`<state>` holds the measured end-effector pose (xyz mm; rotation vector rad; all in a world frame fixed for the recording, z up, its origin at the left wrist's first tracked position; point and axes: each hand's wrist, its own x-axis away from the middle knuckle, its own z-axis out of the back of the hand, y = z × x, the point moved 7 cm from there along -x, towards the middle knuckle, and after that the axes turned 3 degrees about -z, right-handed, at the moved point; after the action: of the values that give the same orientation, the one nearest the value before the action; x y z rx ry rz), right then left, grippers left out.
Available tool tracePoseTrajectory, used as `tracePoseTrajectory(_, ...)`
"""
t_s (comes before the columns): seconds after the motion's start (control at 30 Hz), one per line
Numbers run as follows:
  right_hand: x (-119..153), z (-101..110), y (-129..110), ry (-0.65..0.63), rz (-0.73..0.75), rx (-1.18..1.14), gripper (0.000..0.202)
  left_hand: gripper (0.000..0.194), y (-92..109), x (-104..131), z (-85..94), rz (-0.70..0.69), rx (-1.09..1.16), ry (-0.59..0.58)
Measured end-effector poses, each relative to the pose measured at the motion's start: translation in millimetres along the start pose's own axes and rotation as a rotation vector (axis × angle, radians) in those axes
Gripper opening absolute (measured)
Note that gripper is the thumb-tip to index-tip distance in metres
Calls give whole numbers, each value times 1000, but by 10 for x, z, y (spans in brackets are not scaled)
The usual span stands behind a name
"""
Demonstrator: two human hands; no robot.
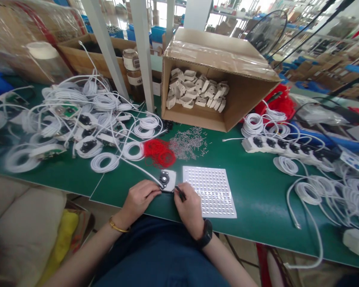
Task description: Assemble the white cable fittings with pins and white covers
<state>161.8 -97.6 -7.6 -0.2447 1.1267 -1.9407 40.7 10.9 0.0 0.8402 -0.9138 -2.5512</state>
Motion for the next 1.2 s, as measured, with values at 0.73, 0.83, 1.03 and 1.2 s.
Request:
tracePoseTrajectory(0.73, -285, 11, 103, -41, -101, 55, 11, 14, 39, -84, -142, 177, -169, -190)
tracePoseTrajectory(0.83, -262, -51, 65, -61, 5, 82, 12, 12, 21, -85, -107, 261, -116, -116)
tracePoseTrajectory(1.03, -145, -117, -77, -112, 203, 201, 19, 12, -192, 80, -6, 643, 294, 145)
tracePoseTrajectory(1.2, -139, -100, -72, -61, 190, 143, 19, 12, -143, 160, 113, 528, 120, 230)
